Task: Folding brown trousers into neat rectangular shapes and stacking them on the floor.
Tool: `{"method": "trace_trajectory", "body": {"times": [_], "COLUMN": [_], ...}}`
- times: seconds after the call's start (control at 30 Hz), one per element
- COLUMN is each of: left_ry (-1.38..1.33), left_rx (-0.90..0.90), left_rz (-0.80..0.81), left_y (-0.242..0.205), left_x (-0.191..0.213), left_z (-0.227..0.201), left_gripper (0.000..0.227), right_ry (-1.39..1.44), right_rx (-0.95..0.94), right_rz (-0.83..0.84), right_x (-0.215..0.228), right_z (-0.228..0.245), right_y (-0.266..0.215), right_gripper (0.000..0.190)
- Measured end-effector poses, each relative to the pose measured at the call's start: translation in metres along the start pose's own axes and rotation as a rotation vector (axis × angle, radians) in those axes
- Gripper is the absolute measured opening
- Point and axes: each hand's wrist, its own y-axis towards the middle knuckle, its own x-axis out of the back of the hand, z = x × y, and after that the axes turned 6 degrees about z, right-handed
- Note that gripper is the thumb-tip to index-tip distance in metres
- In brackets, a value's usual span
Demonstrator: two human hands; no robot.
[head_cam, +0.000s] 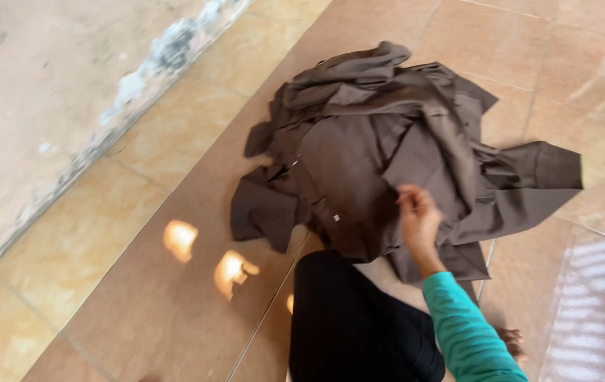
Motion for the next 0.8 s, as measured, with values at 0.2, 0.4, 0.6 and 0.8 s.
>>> {"method": "trace_trajectory", "body": {"times": [0.2,0.4,0.6,0.8], "left_ry": [0.089,-0.004,0.669,0.528], "left_rx": [-0.279,-0.421,-0.142,0.056], "left_rz": [0.259,0.417,0.256,0.071], "left_y": [0.064,0.092,0.144,0.108], "left_x": [-0.184,-0.315,-0.304,-0.11], "left_z": [-0.237,-0.355,-0.274,-0.128], "left_gripper": [0.027,0.044,0.072,0.042], "right_ry": [-0.439,-0.062,0.155,0.444], "right_rx": [-0.336,-0.008,0.202,0.121], "right_rz": [-0.171,-0.068,0.542,0.867], "right_x": [0.056,-0.007,-0.029,-0.009], "right_z": [-0.113,-0.026,0.086,0.116], "right_y": [0.084,-0.006,-0.162,-0.127], "right_gripper": [0.081,0.034,0.011,0.039]}}
